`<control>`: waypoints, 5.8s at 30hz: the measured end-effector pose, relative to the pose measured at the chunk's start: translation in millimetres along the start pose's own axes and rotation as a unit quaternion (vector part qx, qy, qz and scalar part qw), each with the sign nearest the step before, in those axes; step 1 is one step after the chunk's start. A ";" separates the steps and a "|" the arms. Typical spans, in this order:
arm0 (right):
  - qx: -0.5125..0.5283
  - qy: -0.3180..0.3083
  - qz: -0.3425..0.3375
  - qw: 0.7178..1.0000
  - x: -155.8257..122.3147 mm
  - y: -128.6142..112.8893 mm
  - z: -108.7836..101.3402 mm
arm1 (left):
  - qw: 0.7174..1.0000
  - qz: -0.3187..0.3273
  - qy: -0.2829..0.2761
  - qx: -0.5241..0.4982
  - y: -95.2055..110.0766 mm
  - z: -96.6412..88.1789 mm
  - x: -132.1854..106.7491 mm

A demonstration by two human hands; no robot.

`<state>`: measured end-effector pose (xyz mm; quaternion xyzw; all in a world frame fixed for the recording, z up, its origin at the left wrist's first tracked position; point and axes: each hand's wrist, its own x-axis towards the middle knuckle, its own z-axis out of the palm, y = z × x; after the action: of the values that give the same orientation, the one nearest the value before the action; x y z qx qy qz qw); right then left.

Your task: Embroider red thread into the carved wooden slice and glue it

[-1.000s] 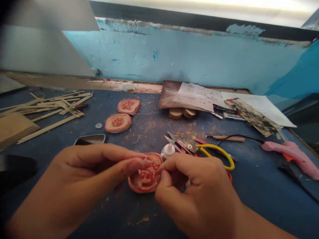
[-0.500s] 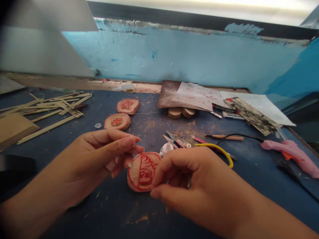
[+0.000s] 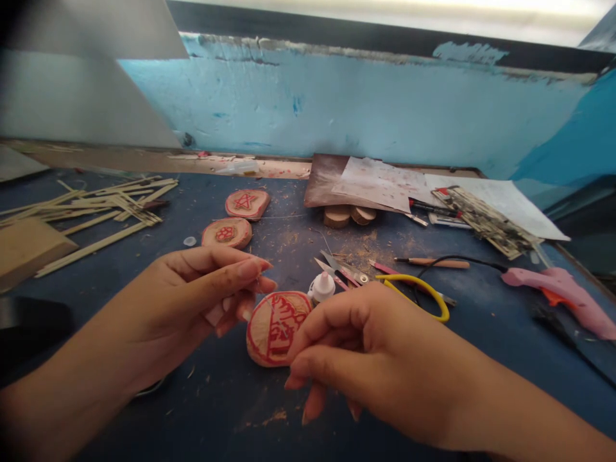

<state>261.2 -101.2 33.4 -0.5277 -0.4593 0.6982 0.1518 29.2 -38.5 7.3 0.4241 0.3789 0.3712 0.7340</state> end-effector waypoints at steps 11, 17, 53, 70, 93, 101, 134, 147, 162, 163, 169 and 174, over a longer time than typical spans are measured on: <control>0.009 0.006 -0.019 1.000 -1.4 -4.7 5.0 | 1.000 0.003 -0.006 0.003 -0.6 -2.9 1.3; 0.052 0.018 -0.015 0.998 -2.7 -6.2 4.0 | 0.999 -0.024 -0.024 0.016 -2.5 -4.1 -1.6; 0.116 0.026 -0.099 0.988 -5.6 -5.4 8.3 | 0.993 -0.066 -0.081 0.047 -6.0 -6.3 -4.9; 0.131 0.033 -0.101 0.986 -4.8 -4.0 11.6 | 0.994 -0.064 -0.072 0.051 -4.9 -6.5 -3.9; 0.179 0.051 -0.121 0.975 -2.9 -5.8 13.0 | 0.994 -0.060 -0.074 0.059 -5.0 -7.5 -2.4; 0.198 0.065 -0.115 0.971 -1.0 -0.9 13.8 | 0.993 -0.054 -0.085 0.058 -6.8 -9.5 -2.4; 0.189 0.062 -0.088 0.976 -1.0 -4.0 16.0 | 0.994 -0.056 -0.080 0.056 -7.4 -10.2 -2.5; 0.199 0.056 -0.104 0.973 -4.1 -1.0 15.8 | 0.993 -0.065 -0.081 0.059 -6.2 -9.3 -1.7; 0.212 0.060 -0.119 0.968 -3.8 -0.3 15.8 | 0.993 -0.068 -0.082 0.051 -4.9 -8.7 -3.0; 0.208 0.059 -0.114 0.970 -2.7 -0.7 15.9 | 0.993 -0.070 -0.083 0.050 -4.9 -8.6 -2.9; 0.206 0.035 -0.105 0.972 0.1 -0.4 15.4 | 0.993 -0.067 -0.088 0.042 -3.7 -7.0 -2.7; 0.222 0.039 -0.111 0.968 -1.7 3.1 14.1 | 0.993 -0.070 -0.090 0.036 -3.2 -7.8 -2.1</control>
<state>250.3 -110.9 32.2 -0.4534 -0.3425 0.7405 0.3589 22.2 -38.8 2.2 0.4543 0.3536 0.2656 0.7733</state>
